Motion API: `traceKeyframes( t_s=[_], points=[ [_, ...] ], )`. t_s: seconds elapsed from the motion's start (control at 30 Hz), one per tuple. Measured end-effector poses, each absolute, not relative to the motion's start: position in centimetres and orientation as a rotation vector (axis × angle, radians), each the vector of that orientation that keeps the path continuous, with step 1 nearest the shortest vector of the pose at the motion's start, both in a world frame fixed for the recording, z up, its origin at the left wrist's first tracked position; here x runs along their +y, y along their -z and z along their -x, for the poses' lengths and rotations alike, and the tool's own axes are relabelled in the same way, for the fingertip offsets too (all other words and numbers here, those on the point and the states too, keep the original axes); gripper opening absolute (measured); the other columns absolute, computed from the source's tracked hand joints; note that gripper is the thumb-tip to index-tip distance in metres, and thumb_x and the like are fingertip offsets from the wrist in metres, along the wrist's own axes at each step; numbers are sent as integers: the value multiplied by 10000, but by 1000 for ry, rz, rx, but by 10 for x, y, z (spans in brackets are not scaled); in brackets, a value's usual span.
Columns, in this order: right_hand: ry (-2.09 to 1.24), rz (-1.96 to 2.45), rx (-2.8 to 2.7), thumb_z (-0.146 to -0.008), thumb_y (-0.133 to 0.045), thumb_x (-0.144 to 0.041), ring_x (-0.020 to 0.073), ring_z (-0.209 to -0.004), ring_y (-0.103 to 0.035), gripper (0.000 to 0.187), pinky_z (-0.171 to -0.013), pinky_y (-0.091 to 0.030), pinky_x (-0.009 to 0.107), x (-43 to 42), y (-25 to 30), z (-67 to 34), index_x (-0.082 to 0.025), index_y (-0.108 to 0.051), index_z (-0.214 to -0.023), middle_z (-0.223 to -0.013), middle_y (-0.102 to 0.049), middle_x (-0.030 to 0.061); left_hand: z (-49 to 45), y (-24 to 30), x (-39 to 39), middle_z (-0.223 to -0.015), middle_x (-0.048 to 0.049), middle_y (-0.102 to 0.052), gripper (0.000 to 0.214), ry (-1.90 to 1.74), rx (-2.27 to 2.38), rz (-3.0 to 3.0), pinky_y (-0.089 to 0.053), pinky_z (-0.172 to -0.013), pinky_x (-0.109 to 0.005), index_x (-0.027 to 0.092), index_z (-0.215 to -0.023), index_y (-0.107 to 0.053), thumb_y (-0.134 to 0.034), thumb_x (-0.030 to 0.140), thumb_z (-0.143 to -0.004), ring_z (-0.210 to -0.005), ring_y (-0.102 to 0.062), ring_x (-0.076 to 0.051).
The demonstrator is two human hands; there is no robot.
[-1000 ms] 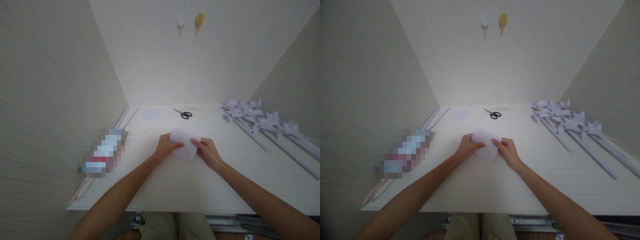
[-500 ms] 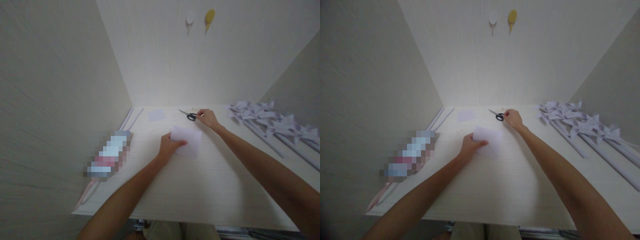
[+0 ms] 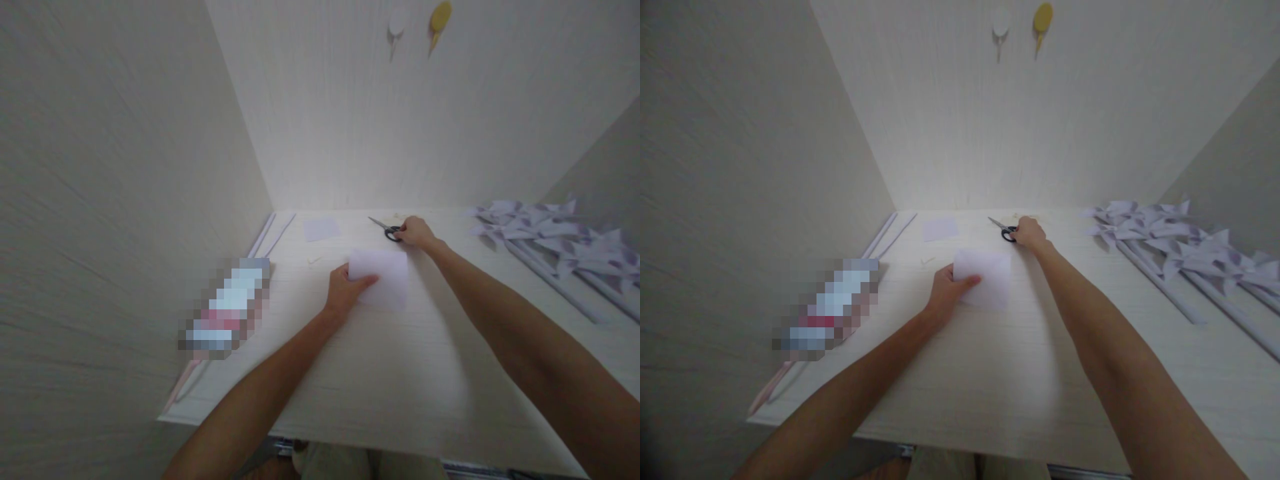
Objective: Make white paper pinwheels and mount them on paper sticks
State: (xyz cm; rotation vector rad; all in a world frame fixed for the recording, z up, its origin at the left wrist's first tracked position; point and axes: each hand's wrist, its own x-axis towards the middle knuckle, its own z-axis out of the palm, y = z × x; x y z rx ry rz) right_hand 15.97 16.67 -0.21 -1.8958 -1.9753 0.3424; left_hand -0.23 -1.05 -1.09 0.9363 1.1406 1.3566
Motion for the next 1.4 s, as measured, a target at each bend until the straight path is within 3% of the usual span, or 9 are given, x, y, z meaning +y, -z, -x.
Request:
traceKeyframes(
  t_s=[0.13, 0.23, 0.43, 0.57, 0.77, 0.87, 1.13, 1.3, 1.4],
  points=[
    [-498, 1874, -1893, -559, -650, -157, 200, -673, -549, 104, -556, -389, 259, 165, -5, -163, -125, -565, -509, -541, -555, 68, 5, 17, -7, -738, -42, -639, 292, -1388, 1061, -948, -459, -587, -262, 131, -794, -607, -688, 228, -531, -599, -571, -125],
    [-689, 1818, -1793, -639, -600, -188, 143, -538, -502, 200, -464, -362, 237, 151, -12, -169, -127, -528, -462, -481, -509, 49, 6, 18, -7, -729, -40, -638, 289, -1401, 1058, -952, -454, -577, -260, 126, -786, -603, -688, 221, -526, -591, -567, -124],
    [-1125, 1466, -1614, -779, -452, -191, 38, -461, -425, 185, -439, -393, 159, 91, -25, -185, -146, -552, -630, -653, -567, 27, 4, 12, -10, -723, -47, -641, 321, -1385, 1079, -952, -457, -574, -269, 119, -785, -604, -703, 236, -503, -580, -568, -130],
    [-1670, 960, -1110, -621, -647, -169, 24, -471, -429, 103, -436, -400, 122, 39, -22, -194, -151, -570, -688, -613, -512, -23, 4, 11, -11, -745, -61, -643, 341, -1382, 1120, -957, -462, -578, -279, 114, -790, -601, -709, 249, -497, -602, -576, -144],
    [-1376, 1091, -1182, -508, -730, -251, 48, -466, -427, 240, -424, -351, 171, -2, 2, -185, -147, -518, -549, -514, -475, -49, 3, 10, -12, -749, -47, -644, 343, -1358, 1089, -990, -469, -603, -287, 125, -822, -590, -696, 246, -519, -613, -583, -144],
    [-1211, 1122, -1303, -496, -725, -283, 73, -523, -467, 245, -477, -360, 202, -6, 10, -175, -145, -532, -555, -588, -548, -21, 1, 10, -12, -746, -35, -643, 335, -1379, 1063, -1024, -466, -595, -269, 127, -825, -587, -691, 251, -532, -611, -578, -133],
    [-1124, 1079, -1111, -458, -730, -269, 52, -439, -395, 264, -431, -294, 201, -5, 11, -175, -167, -511, -564, -499, -487, -69, -4, -10, -1, -781, -41, -652, 411, -1357, 986, -966, -472, -619, -240, 137, -930, -557, -688, 218, -549, -628, -587, -114],
    [-1118, 974, -894, -462, -728, -213, 46, -445, -396, 252, -432, -300, 194, -1, 8, -179, -168, -508, -575, -506, -468, -76, -9, -15, 0, -826, -40, -643, 145, -1340, 867, -641, -467, -721, -196, 140, -789, -583, -598, 212, -663, -706, -593, -78],
    [-1145, 933, -844, -462, -724, -194, 42, -446, -396, 241, -432, -305, 194, -3, 5, -175, -166, -511, -570, -512, -470, -75, -21, -12, -6, -836, -34, -646, 150, -1232, 815, -601, -475, -714, -197, 152, -802, -590, -589, 245, -685, -736, -598, -84]
  ],
)
